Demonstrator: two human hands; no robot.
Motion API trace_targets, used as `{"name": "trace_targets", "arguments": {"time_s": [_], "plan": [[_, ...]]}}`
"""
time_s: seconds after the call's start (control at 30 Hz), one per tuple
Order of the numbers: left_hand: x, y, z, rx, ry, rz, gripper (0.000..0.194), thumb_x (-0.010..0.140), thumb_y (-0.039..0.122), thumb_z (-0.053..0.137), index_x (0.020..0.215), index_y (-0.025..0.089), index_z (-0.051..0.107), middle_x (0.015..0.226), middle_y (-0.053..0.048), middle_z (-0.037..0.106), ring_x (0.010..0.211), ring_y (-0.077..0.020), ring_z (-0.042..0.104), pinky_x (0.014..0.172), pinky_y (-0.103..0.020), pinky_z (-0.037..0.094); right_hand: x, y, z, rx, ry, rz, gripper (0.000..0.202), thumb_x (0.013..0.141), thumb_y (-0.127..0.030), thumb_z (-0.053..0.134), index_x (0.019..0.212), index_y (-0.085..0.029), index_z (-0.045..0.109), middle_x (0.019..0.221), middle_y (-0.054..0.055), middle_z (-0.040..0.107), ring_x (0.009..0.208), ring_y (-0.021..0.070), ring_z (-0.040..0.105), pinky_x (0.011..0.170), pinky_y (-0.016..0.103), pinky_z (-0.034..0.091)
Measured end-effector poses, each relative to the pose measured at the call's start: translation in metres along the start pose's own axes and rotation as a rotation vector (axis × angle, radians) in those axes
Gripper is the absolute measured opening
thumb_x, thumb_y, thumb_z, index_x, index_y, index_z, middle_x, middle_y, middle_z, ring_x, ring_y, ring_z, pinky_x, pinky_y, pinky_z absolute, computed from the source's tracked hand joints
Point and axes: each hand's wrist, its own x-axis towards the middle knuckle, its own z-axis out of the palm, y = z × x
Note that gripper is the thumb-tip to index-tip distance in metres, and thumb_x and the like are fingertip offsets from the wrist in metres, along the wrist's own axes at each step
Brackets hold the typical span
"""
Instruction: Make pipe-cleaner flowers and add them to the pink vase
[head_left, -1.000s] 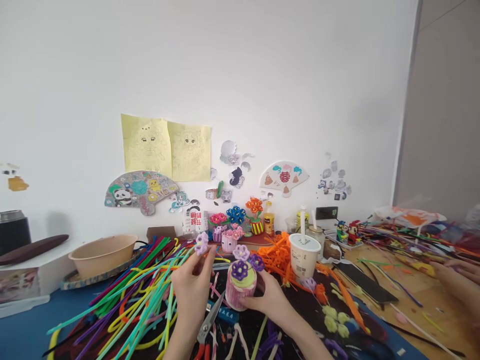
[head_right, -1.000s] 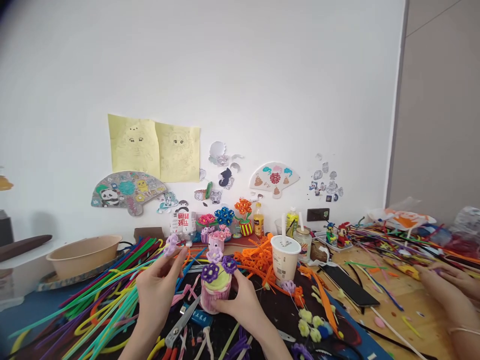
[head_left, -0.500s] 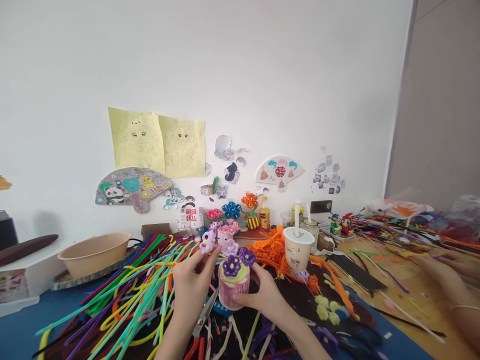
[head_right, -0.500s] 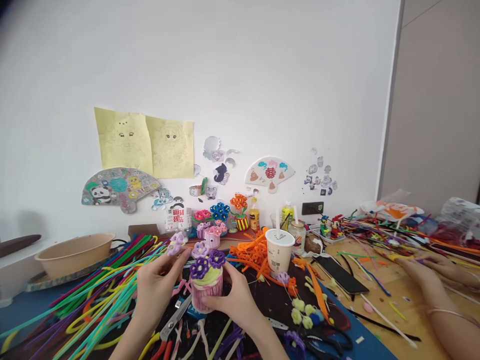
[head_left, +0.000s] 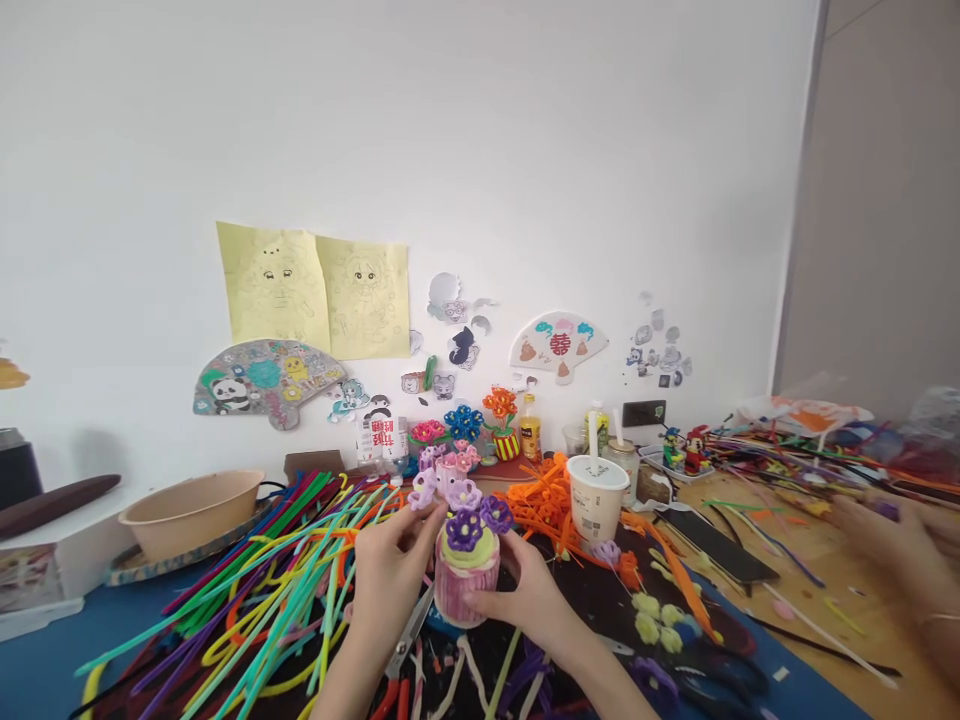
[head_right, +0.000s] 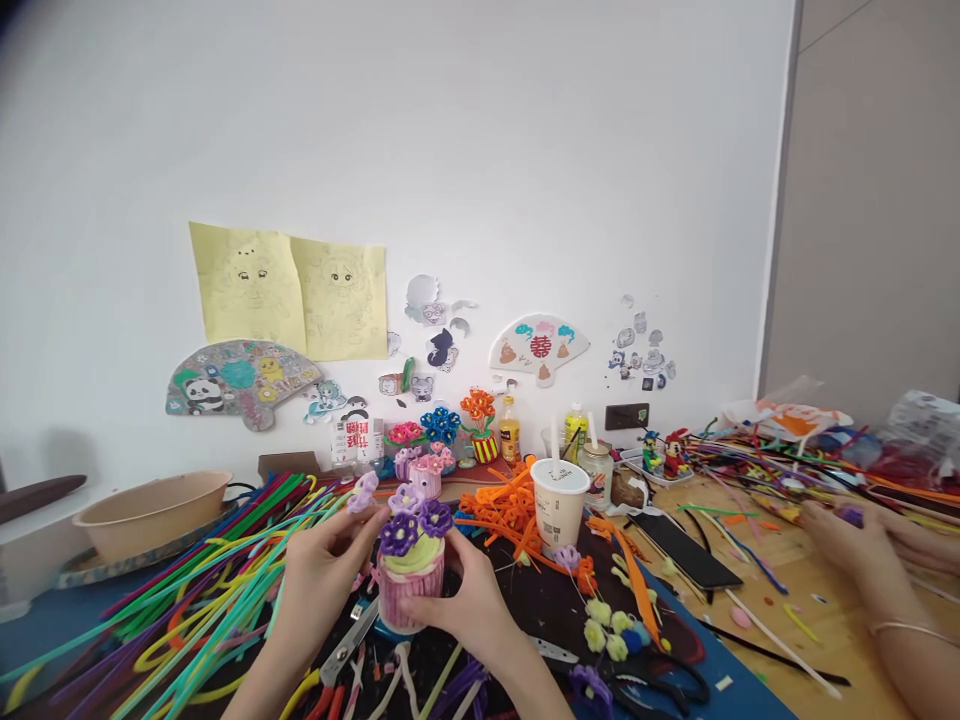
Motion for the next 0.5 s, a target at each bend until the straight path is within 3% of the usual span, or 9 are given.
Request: {"name": "trace_targets", "arguments": {"time_s": [0.2,0.5], "plan": [[0.0014,0.0006,-0.0009,0.132,-0.053,0.097,0.041,0.084,0.041,0.051,0.051,0.017,0.050,0.041,0.007,0.039,0.041,-0.0070,0.034,0.045,-0.019,0.029,-0.0027,-0.0035,0.0020,0.032,0.001,0.019,0.060,0.061,-0.024,0.085,0.115,-0.019,0.059,0.119,0.009,0.068,0.112,0.0286,0.060,0.099,0.043,0.044],[-0.0040,-0.0035,0.0013,0.277,-0.064,0.234,0.027,0.078,0.021,0.046,0.053,0.020,0.037,0.045,0.008,0.031,0.042,-0.0072,0.026,0.044,-0.019,0.020,-0.0026,0.0008,0.0016,0.026,0.025,-0.017,0.061,0.059,-0.025,0.086,0.114,-0.018,0.059,0.115,0.010,0.069,0.108,0.0296,0.061,0.097,0.044,0.044]]}}
